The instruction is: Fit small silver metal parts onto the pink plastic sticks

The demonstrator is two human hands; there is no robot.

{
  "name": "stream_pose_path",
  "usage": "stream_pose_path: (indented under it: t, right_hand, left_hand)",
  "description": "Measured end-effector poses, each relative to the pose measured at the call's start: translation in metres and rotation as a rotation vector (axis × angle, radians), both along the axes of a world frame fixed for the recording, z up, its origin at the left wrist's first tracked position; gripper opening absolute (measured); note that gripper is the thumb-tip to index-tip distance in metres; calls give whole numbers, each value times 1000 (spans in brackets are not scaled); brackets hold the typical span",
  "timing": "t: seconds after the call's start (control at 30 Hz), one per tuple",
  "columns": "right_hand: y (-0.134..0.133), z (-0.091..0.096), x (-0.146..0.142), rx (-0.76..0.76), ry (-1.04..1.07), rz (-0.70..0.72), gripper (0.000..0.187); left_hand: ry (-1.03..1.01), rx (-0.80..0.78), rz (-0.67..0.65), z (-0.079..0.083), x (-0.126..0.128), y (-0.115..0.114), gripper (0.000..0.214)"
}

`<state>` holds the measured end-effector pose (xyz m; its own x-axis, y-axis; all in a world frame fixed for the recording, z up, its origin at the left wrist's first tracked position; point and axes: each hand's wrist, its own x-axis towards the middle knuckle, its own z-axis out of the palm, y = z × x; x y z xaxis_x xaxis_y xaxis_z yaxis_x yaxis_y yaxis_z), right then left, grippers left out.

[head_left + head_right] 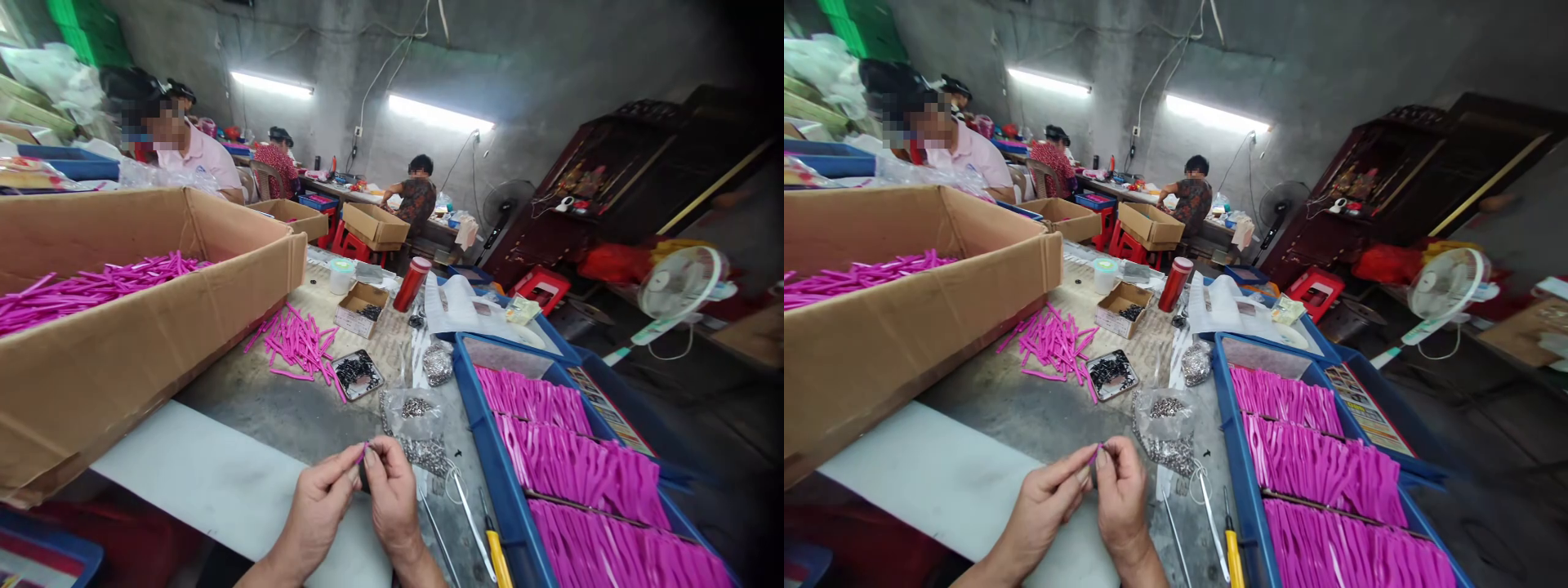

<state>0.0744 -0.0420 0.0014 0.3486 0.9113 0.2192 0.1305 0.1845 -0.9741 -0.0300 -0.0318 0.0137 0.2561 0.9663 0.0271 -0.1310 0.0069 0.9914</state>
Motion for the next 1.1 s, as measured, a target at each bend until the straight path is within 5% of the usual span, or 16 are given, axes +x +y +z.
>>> stream_pose_path:
  t: [0.3,0.43,1.1]
  right_hand:
    - [-1,-2,0,-45,6,34,19]
    - [-1,-3,0,-40,31,58,20]
    - [0,-2,2,-60,-13,82,20]
  left_hand:
    - [-11,-72,-5,-1,2,-2,33]
    - [21,59,48,-1,2,-2,27]
    - [27,30,20,-5,0,-2,29]
